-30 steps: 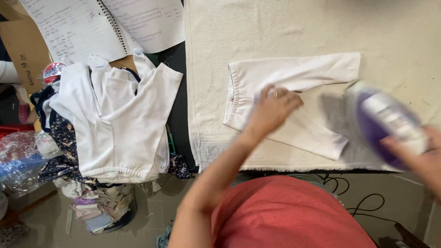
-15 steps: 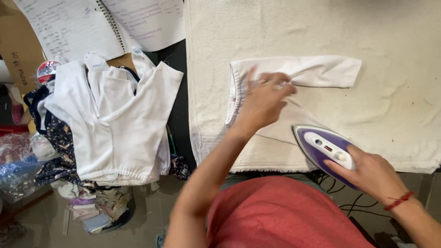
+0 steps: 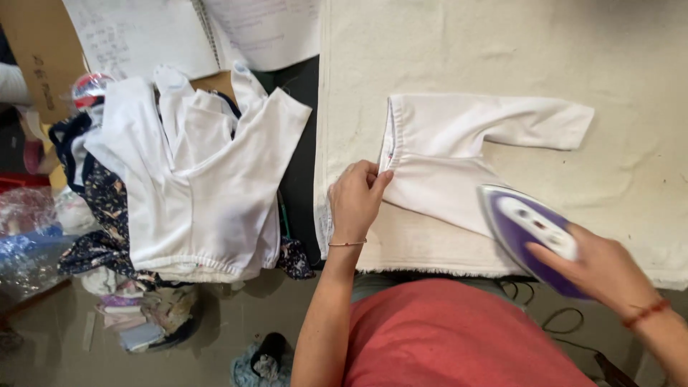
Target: Ironing and folding various baby garments on a flat work surface
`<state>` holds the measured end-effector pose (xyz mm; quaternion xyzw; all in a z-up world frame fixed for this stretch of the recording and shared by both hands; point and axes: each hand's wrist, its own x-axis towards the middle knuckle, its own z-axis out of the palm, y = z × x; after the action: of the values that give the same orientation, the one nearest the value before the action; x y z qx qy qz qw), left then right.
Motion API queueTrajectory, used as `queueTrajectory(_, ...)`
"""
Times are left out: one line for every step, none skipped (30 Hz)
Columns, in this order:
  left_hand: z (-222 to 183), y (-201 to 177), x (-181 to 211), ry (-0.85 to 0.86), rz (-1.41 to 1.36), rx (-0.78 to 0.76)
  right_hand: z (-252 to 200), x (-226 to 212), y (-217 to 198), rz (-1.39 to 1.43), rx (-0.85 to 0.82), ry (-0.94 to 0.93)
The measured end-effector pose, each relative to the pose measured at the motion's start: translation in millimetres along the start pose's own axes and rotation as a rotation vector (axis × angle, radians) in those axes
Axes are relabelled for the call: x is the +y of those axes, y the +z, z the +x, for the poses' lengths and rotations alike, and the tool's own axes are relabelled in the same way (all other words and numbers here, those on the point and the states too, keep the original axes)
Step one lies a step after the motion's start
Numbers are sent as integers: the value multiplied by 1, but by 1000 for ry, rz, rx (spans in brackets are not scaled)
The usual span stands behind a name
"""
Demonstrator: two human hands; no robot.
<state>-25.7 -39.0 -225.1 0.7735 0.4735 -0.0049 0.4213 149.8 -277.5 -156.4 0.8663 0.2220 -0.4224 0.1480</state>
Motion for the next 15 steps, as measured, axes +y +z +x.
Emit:
queueTrajectory(2, 0, -2, 68, -39, 19, 1, 27, 13, 63, 79, 59)
queueTrajectory(-1, 2, -4, 65, -46, 15, -6, 24, 11, 56, 77, 64)
queueTrajectory(0, 1, -6, 67, -54, 4, -9, 19, 7, 86, 52, 116)
queueTrajectory(1, 0, -7, 70, -61, -7, -12, 15, 3, 116, 27, 169)
queueTrajectory(3, -1, -8, 74, -66, -5, -9, -2, -5, 115, 33, 172)
queueTrajectory(5, -3, -10, 80, -90, -27, -6, -18, -12, 39, 19, 94)
queueTrajectory(2, -4, -13, 70, -110, -52, -4, -34, -17, -41, -8, 11)
queueTrajectory(5, -5, -13, 61, -113, -52, -1, -51, -23, -48, -15, 8)
queueTrajectory(5, -6, -14, 86, -124, -59, 2, -67, -27, -34, 13, -81)
queueTrajectory(4, -7, -15, 112, -135, -65, 4, -84, -31, -17, 43, -170)
queueTrajectory(3, -6, -16, 110, -132, -60, 6, -90, -29, -18, 43, -176)
queueTrajectory(2, -5, -16, 82, -158, -56, 7, -97, -27, -157, -61, -293)
queueTrajectory(5, -5, -16, 58, -185, -38, 12, -105, -28, -301, -153, -416)
queueTrajectory(8, -8, -16, 61, -183, -20, 13, -112, -35, -306, -140, -429)
queueTrajectory(6, -6, -16, 48, -200, -23, 9, -114, -38, -231, -125, -340)
